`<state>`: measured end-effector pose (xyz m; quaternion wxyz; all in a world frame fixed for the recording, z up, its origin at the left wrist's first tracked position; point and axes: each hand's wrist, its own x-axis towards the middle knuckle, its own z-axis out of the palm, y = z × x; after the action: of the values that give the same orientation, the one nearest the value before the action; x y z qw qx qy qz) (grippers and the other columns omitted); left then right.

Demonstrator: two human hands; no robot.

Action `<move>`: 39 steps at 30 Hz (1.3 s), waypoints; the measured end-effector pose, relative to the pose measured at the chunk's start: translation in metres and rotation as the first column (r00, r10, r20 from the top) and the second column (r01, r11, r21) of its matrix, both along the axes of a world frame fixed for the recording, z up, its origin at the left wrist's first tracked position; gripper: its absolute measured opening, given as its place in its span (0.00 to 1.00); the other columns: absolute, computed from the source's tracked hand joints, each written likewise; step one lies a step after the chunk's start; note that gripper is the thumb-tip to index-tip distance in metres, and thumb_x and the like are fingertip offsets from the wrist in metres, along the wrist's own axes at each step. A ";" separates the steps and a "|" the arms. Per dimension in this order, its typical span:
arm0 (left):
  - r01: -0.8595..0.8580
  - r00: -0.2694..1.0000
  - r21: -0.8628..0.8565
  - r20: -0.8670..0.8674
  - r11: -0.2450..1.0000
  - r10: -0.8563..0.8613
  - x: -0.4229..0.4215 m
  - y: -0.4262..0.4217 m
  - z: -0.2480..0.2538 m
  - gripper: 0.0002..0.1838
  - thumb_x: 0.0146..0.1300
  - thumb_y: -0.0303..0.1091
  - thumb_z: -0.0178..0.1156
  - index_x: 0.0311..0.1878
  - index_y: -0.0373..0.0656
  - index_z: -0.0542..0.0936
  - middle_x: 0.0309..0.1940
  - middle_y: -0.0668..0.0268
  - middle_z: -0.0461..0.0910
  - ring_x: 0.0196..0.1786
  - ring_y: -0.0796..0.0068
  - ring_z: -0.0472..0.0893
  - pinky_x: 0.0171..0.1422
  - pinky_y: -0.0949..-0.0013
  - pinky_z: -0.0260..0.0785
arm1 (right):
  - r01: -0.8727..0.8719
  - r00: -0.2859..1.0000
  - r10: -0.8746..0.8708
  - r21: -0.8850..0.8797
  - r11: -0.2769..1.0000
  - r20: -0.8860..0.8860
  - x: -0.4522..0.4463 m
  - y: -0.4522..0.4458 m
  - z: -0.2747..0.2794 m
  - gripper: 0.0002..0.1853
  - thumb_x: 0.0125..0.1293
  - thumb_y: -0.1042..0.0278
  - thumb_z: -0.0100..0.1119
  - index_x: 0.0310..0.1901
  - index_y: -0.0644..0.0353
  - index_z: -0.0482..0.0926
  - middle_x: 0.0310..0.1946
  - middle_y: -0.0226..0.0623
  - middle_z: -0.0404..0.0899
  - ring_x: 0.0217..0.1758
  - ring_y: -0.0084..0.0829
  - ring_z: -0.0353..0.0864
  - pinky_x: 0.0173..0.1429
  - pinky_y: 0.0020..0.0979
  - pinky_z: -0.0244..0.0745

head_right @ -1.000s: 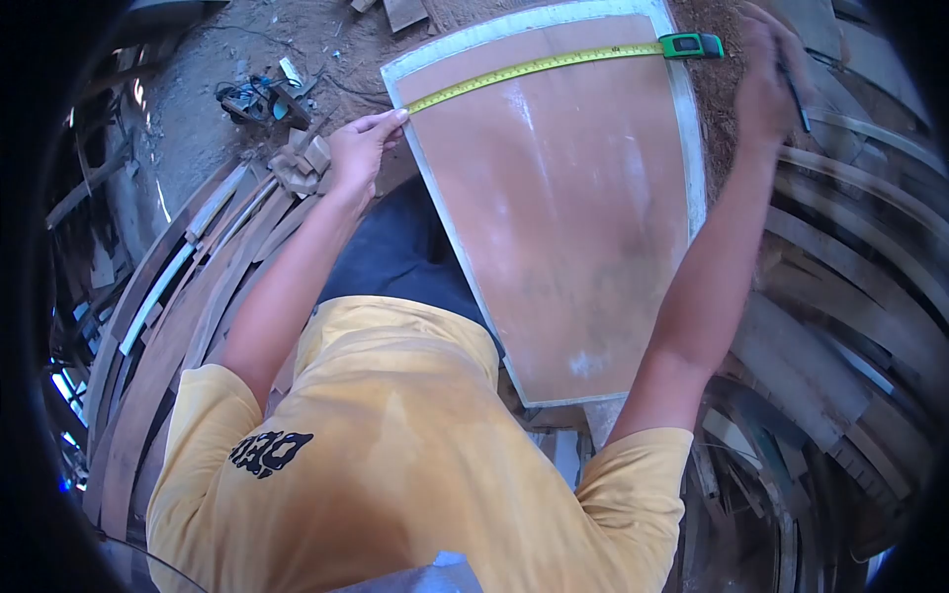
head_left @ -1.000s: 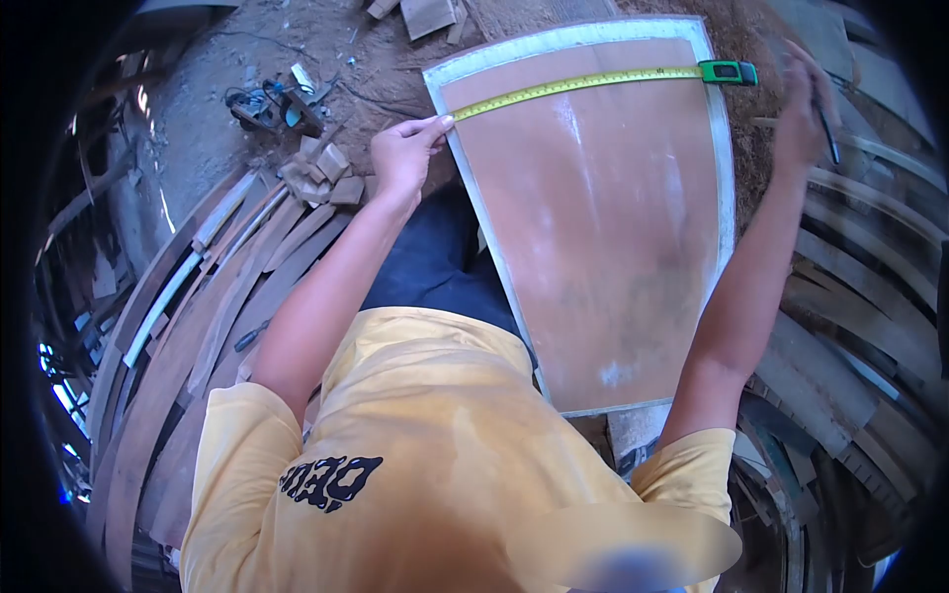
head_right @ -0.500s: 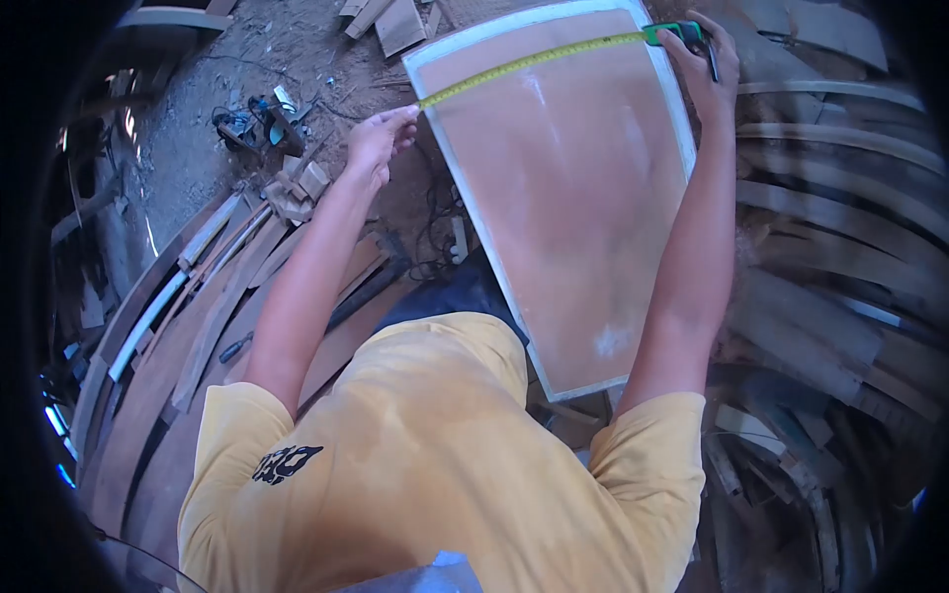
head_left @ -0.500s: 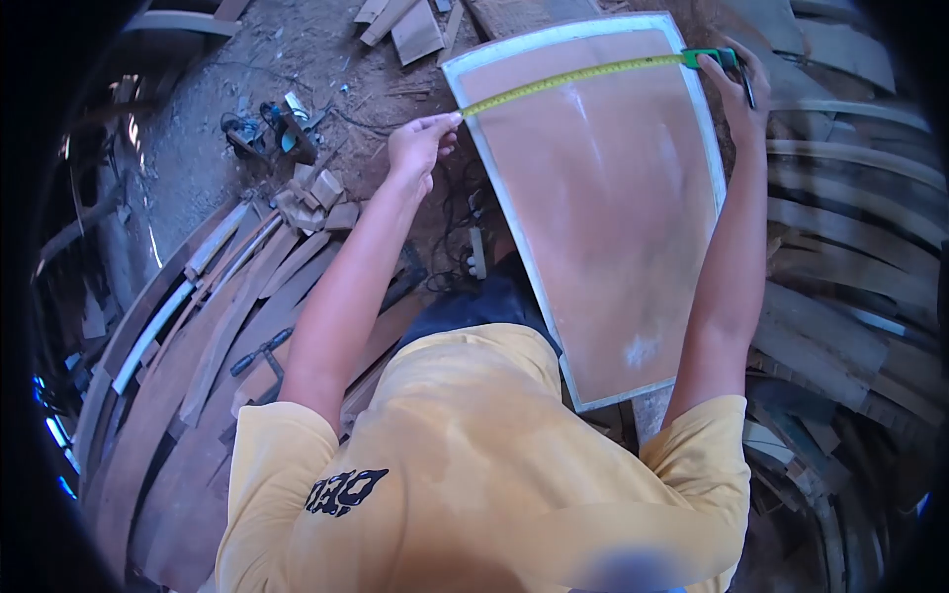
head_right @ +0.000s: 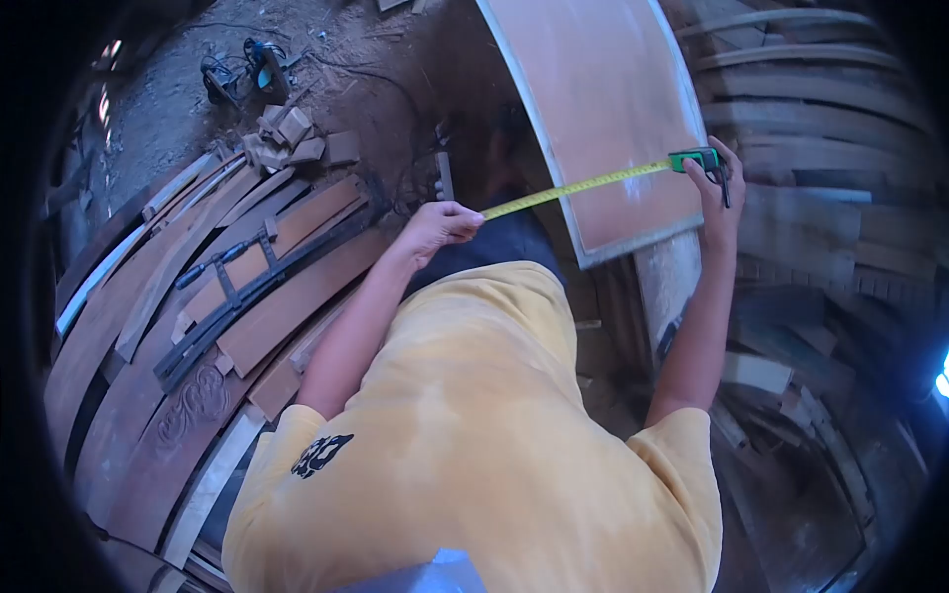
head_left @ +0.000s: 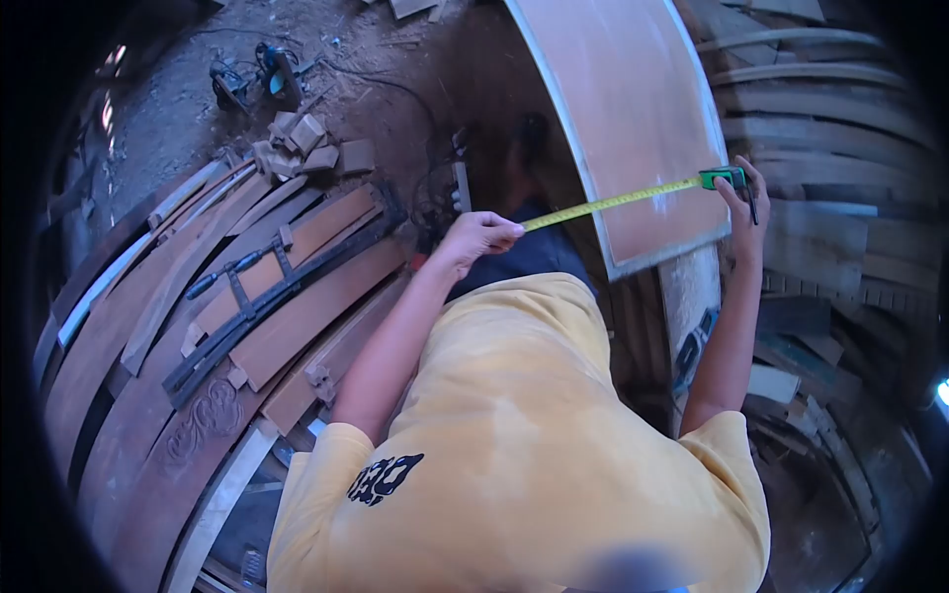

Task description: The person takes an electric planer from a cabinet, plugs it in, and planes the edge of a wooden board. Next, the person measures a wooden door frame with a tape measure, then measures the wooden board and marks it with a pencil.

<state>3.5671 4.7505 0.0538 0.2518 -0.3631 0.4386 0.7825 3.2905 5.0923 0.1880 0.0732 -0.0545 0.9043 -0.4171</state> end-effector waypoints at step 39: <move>-0.387 0.855 -0.598 0.053 0.702 0.516 -0.046 0.263 -0.010 0.10 0.66 0.31 0.73 0.46 0.34 0.88 0.36 0.66 0.88 0.35 0.80 0.85 0.42 0.77 0.79 | -0.200 0.980 0.200 -0.024 0.979 -0.020 -0.085 0.241 -0.140 0.34 0.57 0.51 0.79 0.62 0.61 0.81 0.59 0.45 0.78 0.62 0.38 0.79 0.66 0.37 0.74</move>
<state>3.5209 5.0139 0.0439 -0.0221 -0.6006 0.5174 0.6092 3.2056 5.3338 0.0480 0.1062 -0.1497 0.8894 -0.4187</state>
